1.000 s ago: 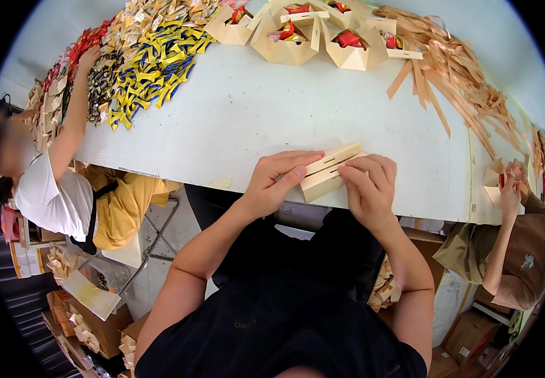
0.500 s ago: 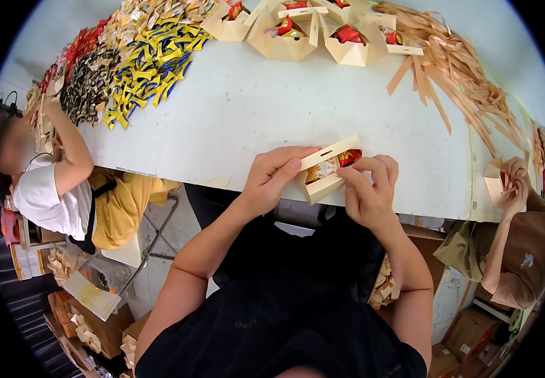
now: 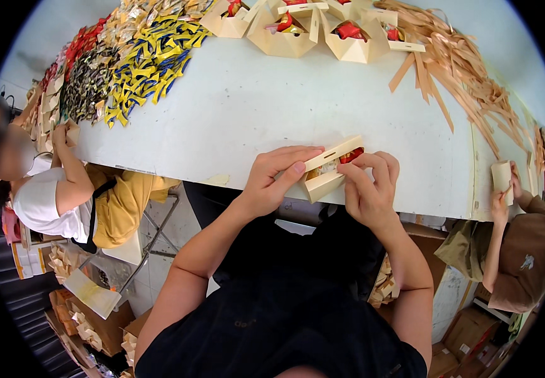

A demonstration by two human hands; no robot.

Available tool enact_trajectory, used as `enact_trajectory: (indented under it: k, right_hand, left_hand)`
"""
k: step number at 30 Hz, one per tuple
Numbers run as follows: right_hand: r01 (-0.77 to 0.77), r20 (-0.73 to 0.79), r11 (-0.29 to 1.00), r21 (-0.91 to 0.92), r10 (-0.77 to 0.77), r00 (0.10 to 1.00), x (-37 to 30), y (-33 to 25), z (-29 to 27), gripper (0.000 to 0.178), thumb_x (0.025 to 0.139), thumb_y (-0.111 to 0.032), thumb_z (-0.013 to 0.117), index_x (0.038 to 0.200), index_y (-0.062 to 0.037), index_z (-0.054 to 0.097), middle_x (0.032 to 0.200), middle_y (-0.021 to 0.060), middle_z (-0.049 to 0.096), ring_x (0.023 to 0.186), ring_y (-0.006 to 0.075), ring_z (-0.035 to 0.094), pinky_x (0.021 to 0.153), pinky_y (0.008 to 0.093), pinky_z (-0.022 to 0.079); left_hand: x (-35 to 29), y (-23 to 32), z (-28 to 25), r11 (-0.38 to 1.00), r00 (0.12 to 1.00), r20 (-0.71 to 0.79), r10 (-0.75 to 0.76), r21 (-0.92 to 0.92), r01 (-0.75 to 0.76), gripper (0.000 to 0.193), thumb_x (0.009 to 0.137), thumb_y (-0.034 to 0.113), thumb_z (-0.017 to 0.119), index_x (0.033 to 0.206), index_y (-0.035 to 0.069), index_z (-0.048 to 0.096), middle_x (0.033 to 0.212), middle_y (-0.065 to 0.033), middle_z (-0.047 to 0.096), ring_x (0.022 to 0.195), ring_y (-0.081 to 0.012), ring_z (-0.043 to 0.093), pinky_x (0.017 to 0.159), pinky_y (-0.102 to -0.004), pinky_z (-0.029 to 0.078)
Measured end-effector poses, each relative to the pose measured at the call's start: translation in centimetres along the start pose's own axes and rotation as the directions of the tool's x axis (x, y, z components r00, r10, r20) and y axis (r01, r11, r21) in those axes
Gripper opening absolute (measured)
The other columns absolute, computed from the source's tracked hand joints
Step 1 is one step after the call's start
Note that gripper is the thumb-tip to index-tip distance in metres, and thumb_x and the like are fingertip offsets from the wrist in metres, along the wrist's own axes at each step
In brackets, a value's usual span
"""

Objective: The person assembles small wooden gift boxes by folding the sides and securing them with a thin wooden strip. They place a small wrapped item inside each box and tie a decorative ribbon around the wooden closure. The finished boxes are placed on the table alongside other completed units.

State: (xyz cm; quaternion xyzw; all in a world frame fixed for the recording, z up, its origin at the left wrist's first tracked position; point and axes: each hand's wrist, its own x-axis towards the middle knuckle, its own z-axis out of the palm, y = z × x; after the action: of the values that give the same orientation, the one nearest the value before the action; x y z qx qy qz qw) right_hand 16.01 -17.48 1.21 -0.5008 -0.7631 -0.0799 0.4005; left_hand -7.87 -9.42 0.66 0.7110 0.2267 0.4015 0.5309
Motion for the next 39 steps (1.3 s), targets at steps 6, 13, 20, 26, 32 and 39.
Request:
enact_trajectory:
  k: [6, 13, 20, 26, 32, 39]
  right_hand:
    - [-0.006, 0.047, 0.997, 0.082, 0.002, 0.999, 0.6, 0.4, -0.1, 0.037, 0.078, 0.004, 0.073, 0.111, -0.0126, 0.076, 0.115, 0.0061, 0.065, 0.107, 0.0317, 0.056, 0.097, 0.0415, 0.045]
    - [-0.298, 0.054, 0.837, 0.459, 0.308, 0.95, 0.7, 1.6, -0.4, 0.035, 0.086, -0.003, 0.087, 0.117, -0.0083, 0.071, 0.119, 0.0097, 0.067, 0.112, 0.0284, 0.061, 0.1, 0.0379, 0.05]
    - [-0.482, 0.144, 0.588, 0.65, 0.527, 0.838, 0.2, 2.5, -0.2, 0.052, 0.08, -0.01, 0.098, 0.122, -0.0054, 0.068, 0.123, 0.0071, 0.069, 0.115, 0.0205, 0.064, 0.101, 0.0372, 0.052]
    - [-0.478, 0.105, 0.655, 0.585, 0.523, 0.846, -0.2, 2.6, -0.3, 0.05, 0.077, -0.01, 0.099, 0.118, -0.004, 0.071, 0.12, 0.0079, 0.074, 0.114, 0.0213, 0.068, 0.103, 0.0364, 0.053]
    - [-0.41, 0.051, 0.785, 0.465, 0.439, 0.897, -0.1, 2.7, -0.7, 0.023, 0.089, -0.005, 0.089, 0.109, -0.004, 0.079, 0.123, 0.014, 0.077, 0.116, 0.0276, 0.072, 0.101, 0.0379, 0.057]
    - [-0.397, 0.078, 0.801, 0.448, 0.408, 0.91, 1.0, 2.7, -0.8, 0.012, 0.095, -0.003, 0.081, 0.106, -0.0027, 0.077, 0.116, 0.0128, 0.074, 0.108, 0.0261, 0.07, 0.095, 0.036, 0.056]
  left_hand:
    - [0.0, -0.1, 0.5, 0.988, 0.996, 0.004, 0.094, 0.123, -0.094, 0.04, 0.1, 0.017, 0.072, 0.136, -0.001, 0.072, 0.137, -0.0193, 0.074, 0.121, -0.0332, 0.073, 0.105, -0.0402, 0.056]
    - [-0.1, 0.4, 2.0, 0.906, 0.977, -0.032, 0.209, 0.382, -0.182, 0.064, 0.082, 0.026, 0.093, 0.136, 0.002, 0.07, 0.132, -0.018, 0.074, 0.111, -0.0357, 0.076, 0.092, -0.0404, 0.062]
    - [-0.4, 0.8, 2.8, 0.916, 0.981, -0.077, 0.179, 0.376, -0.138, 0.06, 0.084, 0.015, 0.089, 0.139, -0.002, 0.069, 0.131, -0.0237, 0.074, 0.112, -0.0345, 0.077, 0.094, -0.0388, 0.062]
    - [-0.8, 0.5, 4.3, 0.902, 0.968, -0.16, 0.195, 0.416, -0.113, 0.056, 0.087, 0.011, 0.085, 0.139, -0.003, 0.069, 0.127, -0.0252, 0.074, 0.109, -0.0348, 0.078, 0.09, -0.0381, 0.063]
    - [-0.7, 0.3, 4.3, 0.889, 0.957, -0.162, 0.241, 0.432, -0.15, 0.053, 0.086, 0.01, 0.082, 0.135, -0.005, 0.069, 0.127, -0.0265, 0.074, 0.11, -0.0367, 0.078, 0.091, -0.0392, 0.063]
    - [-0.7, -0.1, 4.2, 0.877, 0.952, -0.149, 0.266, 0.447, -0.174, 0.052, 0.087, 0.012, 0.08, 0.135, -0.005, 0.069, 0.129, -0.0267, 0.074, 0.108, -0.0373, 0.077, 0.091, -0.0403, 0.062]
